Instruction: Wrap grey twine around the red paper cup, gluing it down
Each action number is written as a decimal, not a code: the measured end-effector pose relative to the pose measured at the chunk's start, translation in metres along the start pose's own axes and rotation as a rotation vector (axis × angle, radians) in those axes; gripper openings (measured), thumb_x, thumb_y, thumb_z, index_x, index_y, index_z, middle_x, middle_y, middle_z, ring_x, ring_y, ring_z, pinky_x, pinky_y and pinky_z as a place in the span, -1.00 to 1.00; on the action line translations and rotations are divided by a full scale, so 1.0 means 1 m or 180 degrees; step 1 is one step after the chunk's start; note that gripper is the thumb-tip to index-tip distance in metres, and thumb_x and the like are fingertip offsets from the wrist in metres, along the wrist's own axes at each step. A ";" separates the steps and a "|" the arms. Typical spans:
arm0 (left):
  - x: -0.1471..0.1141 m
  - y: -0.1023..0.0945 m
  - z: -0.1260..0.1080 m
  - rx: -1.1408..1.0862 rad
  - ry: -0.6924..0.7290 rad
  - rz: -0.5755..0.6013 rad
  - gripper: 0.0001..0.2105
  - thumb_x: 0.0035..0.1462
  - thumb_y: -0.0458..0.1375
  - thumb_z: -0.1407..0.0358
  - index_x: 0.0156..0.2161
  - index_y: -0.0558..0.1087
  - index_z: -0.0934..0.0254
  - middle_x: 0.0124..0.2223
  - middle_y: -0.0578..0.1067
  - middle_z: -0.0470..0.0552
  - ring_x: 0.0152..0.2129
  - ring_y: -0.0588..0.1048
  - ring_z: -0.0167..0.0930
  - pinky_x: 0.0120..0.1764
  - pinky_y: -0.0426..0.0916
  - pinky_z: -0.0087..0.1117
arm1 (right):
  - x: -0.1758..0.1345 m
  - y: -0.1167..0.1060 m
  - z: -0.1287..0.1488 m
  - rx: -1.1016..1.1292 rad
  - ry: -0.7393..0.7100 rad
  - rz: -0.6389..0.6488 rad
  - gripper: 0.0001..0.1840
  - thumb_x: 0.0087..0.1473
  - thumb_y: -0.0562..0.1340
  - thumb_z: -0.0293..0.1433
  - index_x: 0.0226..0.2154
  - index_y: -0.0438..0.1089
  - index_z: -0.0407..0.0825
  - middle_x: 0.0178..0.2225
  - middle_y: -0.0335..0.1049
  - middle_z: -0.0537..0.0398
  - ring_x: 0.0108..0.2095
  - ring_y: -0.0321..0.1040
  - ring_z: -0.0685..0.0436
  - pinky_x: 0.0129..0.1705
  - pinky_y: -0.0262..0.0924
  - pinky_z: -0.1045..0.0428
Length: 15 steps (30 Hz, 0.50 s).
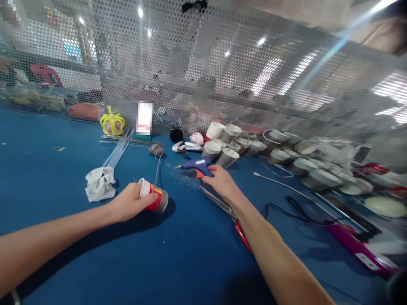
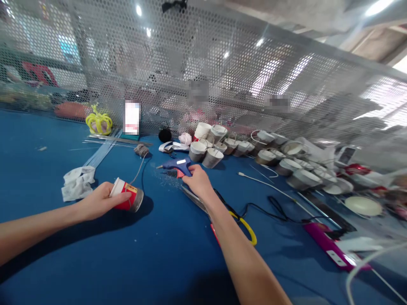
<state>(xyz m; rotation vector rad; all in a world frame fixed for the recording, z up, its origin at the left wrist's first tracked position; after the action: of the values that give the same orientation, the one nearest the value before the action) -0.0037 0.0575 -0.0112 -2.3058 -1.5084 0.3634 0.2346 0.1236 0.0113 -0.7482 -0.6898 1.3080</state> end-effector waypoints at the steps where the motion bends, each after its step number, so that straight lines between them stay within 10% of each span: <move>1: 0.000 0.000 0.000 0.0011 -0.0002 -0.0008 -0.69 0.01 -0.04 0.17 -0.64 0.22 0.33 -0.64 0.15 -0.16 -0.68 0.09 -0.56 -0.63 0.02 -0.55 | -0.007 -0.004 0.006 0.0165 -0.0056 0.0046 -0.65 -0.15 0.16 -0.46 -0.21 0.20 -0.13 -0.32 0.38 -0.07 -0.34 0.34 -0.10 -0.41 0.18 0.08; 8: 0.000 0.000 0.001 0.0109 -0.0097 0.0078 -0.69 0.00 -0.06 0.16 -0.63 0.21 0.33 -0.64 0.12 -0.17 -0.68 0.08 -0.55 -0.63 0.00 -0.53 | -0.062 -0.008 0.035 0.1325 -0.0380 0.0932 -0.81 -0.10 0.18 -0.30 -0.45 0.28 -0.11 -0.56 0.34 0.12 -0.63 0.26 0.07 -0.58 0.16 0.15; 15: 0.001 0.000 0.005 0.0094 -0.0204 0.0029 -0.67 0.02 -0.07 0.14 -0.60 0.25 0.36 -0.62 0.12 -0.16 -0.66 0.06 -0.55 -0.63 -0.02 -0.54 | -0.092 0.006 0.037 0.0902 -0.0422 0.1285 -0.73 -0.02 0.08 -0.23 -0.50 0.31 -0.10 -0.75 0.19 0.24 -0.74 0.15 0.08 -0.65 0.11 0.15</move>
<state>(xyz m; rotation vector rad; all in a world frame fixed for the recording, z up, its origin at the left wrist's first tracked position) -0.0055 0.0596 -0.0161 -2.2994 -1.5126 0.4630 0.1890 0.0368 0.0259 -0.5888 -0.4545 1.7942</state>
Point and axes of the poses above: each hand's wrist, its own x-axis towards the middle knuckle, its own y-axis out of the palm, z = x × y, the point moved 4 cm from there along x, towards the middle knuckle
